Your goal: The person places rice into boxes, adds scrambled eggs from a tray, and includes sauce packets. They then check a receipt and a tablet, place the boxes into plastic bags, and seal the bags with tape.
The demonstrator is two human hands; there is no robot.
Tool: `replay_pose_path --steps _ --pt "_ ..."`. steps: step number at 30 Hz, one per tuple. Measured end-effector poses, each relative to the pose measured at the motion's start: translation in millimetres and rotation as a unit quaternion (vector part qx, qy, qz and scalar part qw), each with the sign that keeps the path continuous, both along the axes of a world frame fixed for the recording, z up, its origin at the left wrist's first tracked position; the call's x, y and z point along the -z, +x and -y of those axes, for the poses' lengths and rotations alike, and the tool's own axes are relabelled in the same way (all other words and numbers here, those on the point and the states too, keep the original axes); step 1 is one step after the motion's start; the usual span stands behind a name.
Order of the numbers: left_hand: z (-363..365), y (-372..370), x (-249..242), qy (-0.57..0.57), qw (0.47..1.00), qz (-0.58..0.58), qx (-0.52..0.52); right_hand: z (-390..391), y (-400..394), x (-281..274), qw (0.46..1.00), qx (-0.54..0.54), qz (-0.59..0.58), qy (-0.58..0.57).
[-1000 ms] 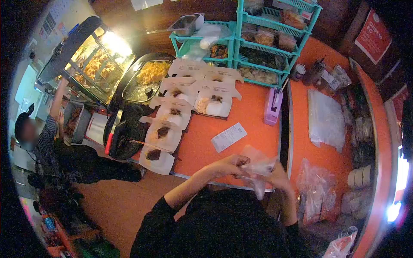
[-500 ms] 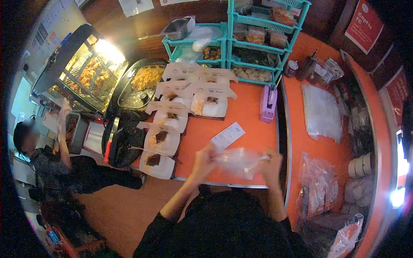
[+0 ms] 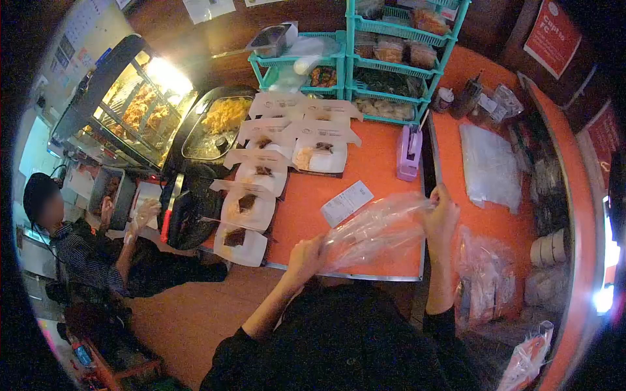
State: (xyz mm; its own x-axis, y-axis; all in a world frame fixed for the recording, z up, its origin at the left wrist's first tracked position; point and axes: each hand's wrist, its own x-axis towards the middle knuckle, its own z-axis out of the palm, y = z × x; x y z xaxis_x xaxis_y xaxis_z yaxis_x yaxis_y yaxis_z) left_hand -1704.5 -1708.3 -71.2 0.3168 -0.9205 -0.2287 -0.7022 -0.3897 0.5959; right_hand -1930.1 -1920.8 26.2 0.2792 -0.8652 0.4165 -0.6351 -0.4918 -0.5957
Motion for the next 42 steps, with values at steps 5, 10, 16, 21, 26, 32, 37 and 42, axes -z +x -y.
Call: replay_pose_path --steps 5,10,16,21,26,32,37,42 --pt "-1.9 -4.8 -12.0 -0.110 0.982 0.149 -0.024 -6.0 22.1 7.0 0.992 -0.022 -0.123 -0.007" --pt "61.1 -33.5 -9.9 -0.430 0.874 0.160 0.158 -40.1 53.5 -18.0 0.959 -0.140 -0.245 -0.001" --pt "49.3 3.5 -11.3 -0.186 0.972 0.137 0.041 29.2 1.3 30.5 0.965 -0.051 -0.189 -0.173" --pt "29.1 -9.7 16.2 -0.198 0.967 0.125 -0.097 12.2 10.7 50.9 0.990 -0.122 0.058 0.050" --pt "7.0 16.7 33.1 -0.002 0.980 0.139 -0.139 -9.6 14.1 42.9 0.677 -0.220 0.387 0.586" --pt "9.2 10.4 50.1 0.027 0.980 0.134 -0.147 22.8 -9.9 94.9 0.795 -0.360 0.175 0.456" --pt "28.3 -23.9 64.6 0.214 0.950 0.199 -0.106 -15.7 -15.3 158.5 0.895 -0.195 -0.359 0.179" --pt "3.6 -19.2 162.2 0.076 0.937 0.329 -0.088 -27.2 -20.2 152.5 0.887 -0.165 -0.342 0.262"
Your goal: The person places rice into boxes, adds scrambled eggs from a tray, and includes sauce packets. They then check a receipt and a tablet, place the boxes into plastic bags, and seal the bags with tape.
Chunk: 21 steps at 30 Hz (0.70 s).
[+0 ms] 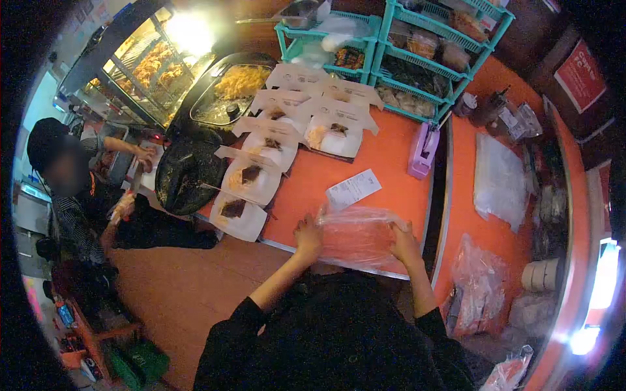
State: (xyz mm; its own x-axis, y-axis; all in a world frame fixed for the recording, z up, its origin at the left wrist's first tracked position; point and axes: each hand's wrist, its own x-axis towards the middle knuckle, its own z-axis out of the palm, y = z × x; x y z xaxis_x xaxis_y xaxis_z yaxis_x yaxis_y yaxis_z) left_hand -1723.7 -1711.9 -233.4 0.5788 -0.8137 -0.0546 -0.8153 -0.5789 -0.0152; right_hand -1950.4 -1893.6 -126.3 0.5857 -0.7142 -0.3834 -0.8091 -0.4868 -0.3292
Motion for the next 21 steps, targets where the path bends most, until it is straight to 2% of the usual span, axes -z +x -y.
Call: replay_pose_path --steps 1,2,3,4,5,6,7,9,10,12,13,15,16,18,19,20,21 --pt "-1.2 7.5 27.5 -0.118 0.973 -0.195 0.029 3.7 -7.2 16.5 1.000 0.005 -0.001 0.002" --pt "-0.3 7.1 23.7 -0.176 0.940 -0.289 0.044 10.1 -17.8 44.8 0.994 -0.073 0.084 0.000" --pt "0.7 6.6 19.8 -0.226 0.894 -0.382 0.058 9.5 -19.6 47.9 0.986 -0.109 0.127 -0.002" --pt "0.6 1.1 -20.3 -0.214 0.916 -0.317 0.120 8.7 -21.2 50.5 0.975 -0.147 0.168 -0.003" --pt "0.7 -2.1 -43.7 -0.199 0.931 -0.249 0.180 -5.6 -12.6 26.7 0.993 -0.067 0.092 -0.013" --pt "-2.4 -3.5 -19.7 -0.197 0.930 -0.250 0.182 -13.2 -7.8 12.6 1.000 0.013 0.016 -0.021" --pt "-7.7 -5.8 17.4 -0.134 0.947 -0.237 0.172 -12.7 -14.0 26.7 1.000 0.015 0.015 -0.021" --pt "-8.5 -4.3 41.2 -0.068 0.959 -0.223 0.162 -11.4 -29.8 55.9 0.987 0.062 0.079 -0.122" --pt "-7.3 -1.4 49.4 -0.081 0.954 -0.240 0.159 -4.4 -36.0 61.2 0.987 0.064 0.079 -0.122" --pt "2.0 -4.5 38.9 -0.093 0.949 -0.258 0.156 6.3 -41.5 57.2 0.996 0.035 -0.087 0.013" --pt "10.2 -11.6 34.4 0.026 0.956 -0.236 0.173 7.8 -42.7 56.6 0.995 0.037 -0.087 0.013" --pt "18.2 -16.7 17.5 0.142 0.948 -0.209 0.191 14.8 -44.1 53.9 0.986 0.144 -0.081 0.034" --pt "18.7 -16.4 8.7 0.052 0.947 -0.217 0.232 20.0 -42.7 52.1 0.985 0.148 -0.080 0.032" --pt "27.3 -15.5 -27.6 -0.041 0.933 -0.226 0.278 31.7 -31.4 32.0 0.982 0.049 -0.165 -0.078" --pt "33.7 -14.3 -66.2 -0.083 0.924 -0.197 0.316 37.3 -23.6 -0.7 0.981 0.056 -0.166 -0.079" --pt "47.4 -7.2 -89.8 -0.105 0.918 -0.183 0.336 44.5 -13.3 -49.6 0.983 0.010 -0.183 -0.027" --pt "60.8 -0.2 -113.5 -0.127 0.911 -0.169 0.355 68.0 -13.9 -53.6 0.990 -0.020 -0.136 0.010"
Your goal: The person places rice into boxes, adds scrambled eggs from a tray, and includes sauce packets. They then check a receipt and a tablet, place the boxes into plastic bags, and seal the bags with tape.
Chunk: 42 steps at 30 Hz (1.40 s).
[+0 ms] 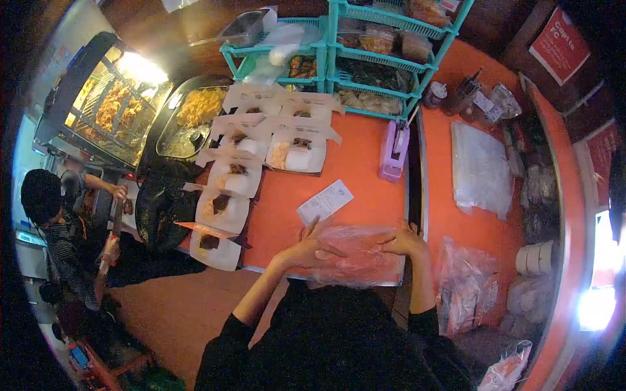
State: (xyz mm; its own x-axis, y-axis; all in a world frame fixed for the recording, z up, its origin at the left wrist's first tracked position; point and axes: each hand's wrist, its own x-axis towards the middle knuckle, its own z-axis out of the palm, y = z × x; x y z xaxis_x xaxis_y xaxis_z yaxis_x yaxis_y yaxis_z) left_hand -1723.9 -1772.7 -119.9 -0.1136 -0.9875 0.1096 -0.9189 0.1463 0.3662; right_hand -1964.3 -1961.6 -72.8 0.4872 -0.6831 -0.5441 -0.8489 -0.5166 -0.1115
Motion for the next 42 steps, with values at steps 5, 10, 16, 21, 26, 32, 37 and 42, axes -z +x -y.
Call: replay_pose_path --steps 5,10,16,21,26,32,37,42 --pt "73.5 62.3 46.8 0.102 0.982 -0.159 0.006 119.8 33.9 -25.0 0.939 0.079 0.333 0.017" --pt "85.9 51.6 80.0 0.123 0.990 0.067 0.026 248.8 90.7 38.3 0.879 0.141 0.357 -0.283" --pt "123.3 34.2 92.3 -0.014 0.998 -0.032 -0.056 280.7 124.5 26.6 0.864 0.252 0.354 -0.254" --pt "154.6 15.5 83.6 -0.008 0.975 -0.130 -0.180 266.9 121.9 3.3 0.775 0.121 0.467 -0.407" --pt "165.5 18.3 79.0 -0.016 0.964 -0.181 -0.196 159.2 124.7 11.3 0.881 0.115 0.460 0.003" --pt "147.1 41.8 77.1 -0.063 0.956 -0.246 -0.149 89.2 122.9 44.7 0.974 0.010 0.223 -0.026" --pt "143.5 44.2 87.4 -0.104 0.940 -0.308 -0.108 70.5 127.9 63.3 0.960 -0.113 0.243 -0.082" --pt "147.7 35.6 96.0 -0.084 0.933 -0.304 -0.172 59.0 148.5 69.7 0.968 -0.153 0.181 -0.087"
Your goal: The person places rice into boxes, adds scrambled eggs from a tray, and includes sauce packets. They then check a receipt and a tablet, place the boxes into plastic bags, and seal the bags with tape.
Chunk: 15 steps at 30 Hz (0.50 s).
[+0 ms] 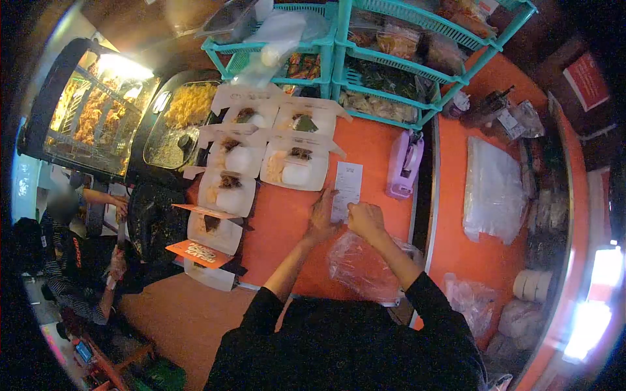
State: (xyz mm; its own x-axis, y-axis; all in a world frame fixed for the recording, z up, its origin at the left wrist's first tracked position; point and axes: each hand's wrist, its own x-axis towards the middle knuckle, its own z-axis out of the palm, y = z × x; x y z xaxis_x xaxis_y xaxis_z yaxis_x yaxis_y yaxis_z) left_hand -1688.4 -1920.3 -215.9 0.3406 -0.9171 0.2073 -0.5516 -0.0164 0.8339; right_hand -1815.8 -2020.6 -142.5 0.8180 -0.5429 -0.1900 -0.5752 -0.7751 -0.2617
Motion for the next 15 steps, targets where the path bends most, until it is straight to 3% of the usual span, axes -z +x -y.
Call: replay_pose_path --steps 2,4,10,15 --pt "-0.3 -4.5 1.1 0.020 0.999 0.029 -0.017 11.4 11.4 1.3 1.000 -0.015 -0.018 0.005" --pt "-3.3 -8.0 4.3 0.042 0.997 0.056 -0.032 29.1 19.8 7.2 0.995 0.092 -0.001 -0.029" --pt "-1.5 -0.5 -20.6 0.043 0.999 -0.020 -0.015 -23.2 -4.6 -2.7 0.997 0.072 -0.005 0.019" --pt "-0.4 0.3 11.2 0.000 1.000 -0.010 0.011 -12.3 2.8 6.5 0.992 0.115 0.046 -0.006"
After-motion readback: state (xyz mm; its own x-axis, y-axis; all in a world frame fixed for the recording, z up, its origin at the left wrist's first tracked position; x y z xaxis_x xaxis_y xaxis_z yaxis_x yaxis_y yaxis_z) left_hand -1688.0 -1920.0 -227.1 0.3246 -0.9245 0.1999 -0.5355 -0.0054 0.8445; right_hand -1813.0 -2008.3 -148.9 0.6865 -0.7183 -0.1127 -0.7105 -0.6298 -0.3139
